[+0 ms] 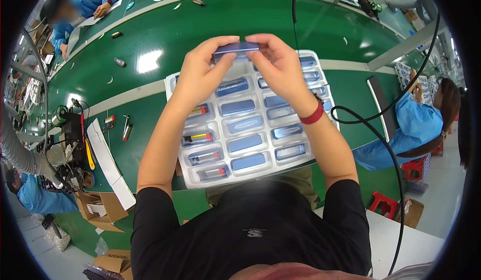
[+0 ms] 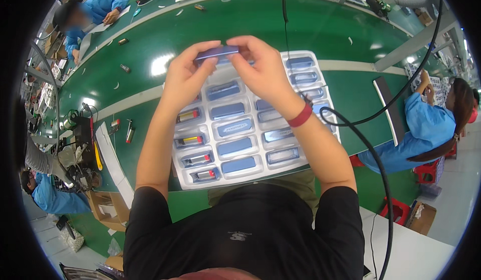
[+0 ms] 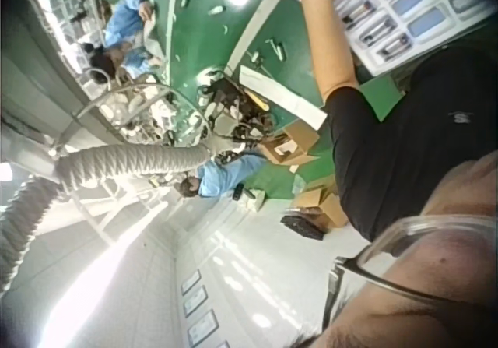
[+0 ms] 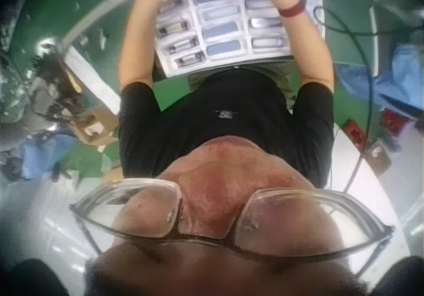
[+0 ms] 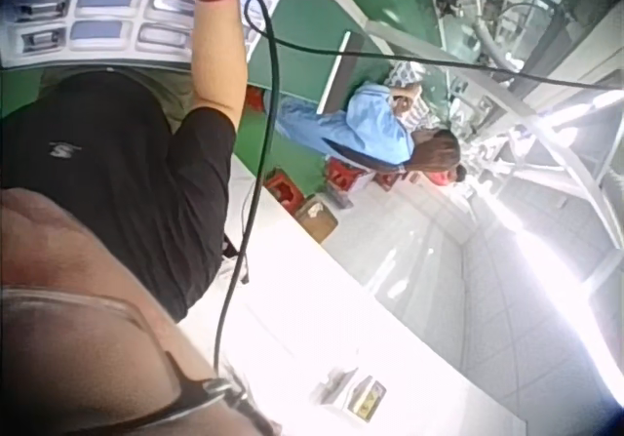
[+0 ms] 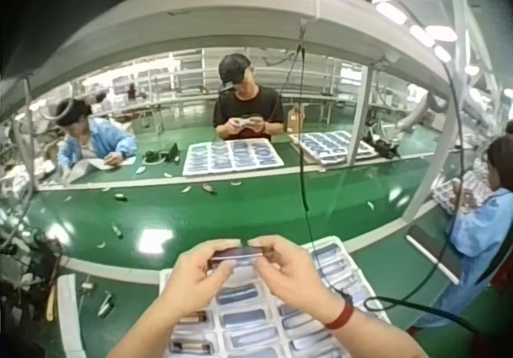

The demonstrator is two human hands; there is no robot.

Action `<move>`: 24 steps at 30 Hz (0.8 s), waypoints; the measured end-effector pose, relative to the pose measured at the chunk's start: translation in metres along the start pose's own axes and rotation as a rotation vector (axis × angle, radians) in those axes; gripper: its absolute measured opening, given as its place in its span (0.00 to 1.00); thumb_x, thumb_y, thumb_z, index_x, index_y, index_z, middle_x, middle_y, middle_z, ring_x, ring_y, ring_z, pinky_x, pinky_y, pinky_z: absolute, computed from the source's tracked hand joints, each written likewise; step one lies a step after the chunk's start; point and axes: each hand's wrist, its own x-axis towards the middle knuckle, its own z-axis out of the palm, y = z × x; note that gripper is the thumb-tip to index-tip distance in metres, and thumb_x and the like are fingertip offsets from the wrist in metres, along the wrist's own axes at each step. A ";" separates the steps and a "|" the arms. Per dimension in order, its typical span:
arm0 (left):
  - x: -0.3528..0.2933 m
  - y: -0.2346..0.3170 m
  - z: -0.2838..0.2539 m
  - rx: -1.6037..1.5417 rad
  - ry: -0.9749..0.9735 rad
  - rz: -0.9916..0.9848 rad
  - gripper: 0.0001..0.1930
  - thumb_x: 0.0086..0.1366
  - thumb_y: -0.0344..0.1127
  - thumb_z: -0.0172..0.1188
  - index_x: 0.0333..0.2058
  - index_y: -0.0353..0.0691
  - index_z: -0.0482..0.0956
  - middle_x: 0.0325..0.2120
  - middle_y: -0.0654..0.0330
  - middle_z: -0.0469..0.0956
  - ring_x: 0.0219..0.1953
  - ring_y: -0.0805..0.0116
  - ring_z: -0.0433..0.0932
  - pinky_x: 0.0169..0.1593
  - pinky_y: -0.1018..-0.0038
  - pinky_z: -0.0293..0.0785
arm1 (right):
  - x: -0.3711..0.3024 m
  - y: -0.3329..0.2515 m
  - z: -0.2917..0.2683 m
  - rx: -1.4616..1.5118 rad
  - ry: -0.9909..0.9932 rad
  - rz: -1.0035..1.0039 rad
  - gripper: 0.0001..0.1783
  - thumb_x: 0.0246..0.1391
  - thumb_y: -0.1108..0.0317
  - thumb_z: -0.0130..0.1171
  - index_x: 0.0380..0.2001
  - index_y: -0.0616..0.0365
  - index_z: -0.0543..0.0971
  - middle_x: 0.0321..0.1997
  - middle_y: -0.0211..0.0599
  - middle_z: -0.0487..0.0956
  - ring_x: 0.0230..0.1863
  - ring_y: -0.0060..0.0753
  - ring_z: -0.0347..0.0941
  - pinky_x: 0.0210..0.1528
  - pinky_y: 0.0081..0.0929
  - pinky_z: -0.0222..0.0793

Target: Manually assembling small electronic components and batteries into plastic trays at a factory workbench.

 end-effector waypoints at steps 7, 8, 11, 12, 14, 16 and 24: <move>-0.001 0.012 0.003 -0.302 -0.072 -0.030 0.29 0.65 0.24 0.67 0.64 0.34 0.70 0.54 0.53 0.78 0.53 0.67 0.80 0.53 0.71 0.80 | -0.014 -0.020 0.000 0.595 0.076 0.504 0.13 0.64 0.72 0.63 0.50 0.66 0.78 0.42 0.37 0.83 0.40 0.22 0.81 0.43 0.21 0.78; -0.002 0.013 0.003 -0.275 -0.083 -0.048 0.29 0.65 0.25 0.68 0.64 0.34 0.70 0.53 0.53 0.79 0.51 0.68 0.80 0.53 0.71 0.80 | -0.015 -0.016 -0.003 0.465 0.053 0.454 0.13 0.62 0.72 0.65 0.48 0.66 0.80 0.42 0.37 0.83 0.40 0.24 0.81 0.43 0.22 0.78; -0.004 0.015 0.001 -0.143 -0.110 -0.033 0.29 0.64 0.25 0.68 0.63 0.35 0.71 0.52 0.54 0.80 0.46 0.69 0.83 0.51 0.72 0.81 | -0.009 -0.019 -0.008 0.173 0.074 0.234 0.13 0.57 0.73 0.67 0.45 0.64 0.82 0.43 0.38 0.84 0.41 0.27 0.81 0.43 0.24 0.77; -0.004 0.016 0.001 -0.145 -0.108 -0.037 0.29 0.64 0.25 0.68 0.63 0.35 0.71 0.52 0.54 0.80 0.46 0.69 0.83 0.51 0.72 0.81 | -0.004 -0.024 -0.011 0.011 0.118 0.063 0.14 0.54 0.73 0.69 0.44 0.62 0.83 0.43 0.39 0.84 0.41 0.30 0.81 0.44 0.25 0.76; -0.004 0.015 0.003 -0.072 -0.139 0.051 0.29 0.63 0.25 0.68 0.63 0.36 0.73 0.50 0.56 0.81 0.41 0.69 0.84 0.48 0.73 0.81 | 0.004 -0.033 -0.013 -0.060 0.074 -0.036 0.16 0.51 0.74 0.70 0.44 0.60 0.83 0.43 0.40 0.84 0.42 0.34 0.81 0.44 0.27 0.77; -0.004 0.013 0.004 -0.079 -0.125 0.079 0.28 0.63 0.25 0.67 0.63 0.37 0.73 0.50 0.56 0.81 0.40 0.69 0.84 0.46 0.73 0.81 | 0.007 -0.040 -0.009 -0.068 0.024 -0.133 0.16 0.51 0.72 0.70 0.45 0.61 0.83 0.43 0.39 0.84 0.41 0.34 0.81 0.44 0.28 0.76; -0.006 0.013 0.004 0.018 -0.136 0.109 0.28 0.61 0.26 0.66 0.62 0.38 0.74 0.50 0.53 0.82 0.38 0.66 0.85 0.43 0.71 0.81 | 0.003 -0.041 -0.003 -0.027 0.005 0.010 0.16 0.51 0.74 0.69 0.45 0.63 0.80 0.42 0.38 0.82 0.41 0.31 0.80 0.46 0.27 0.77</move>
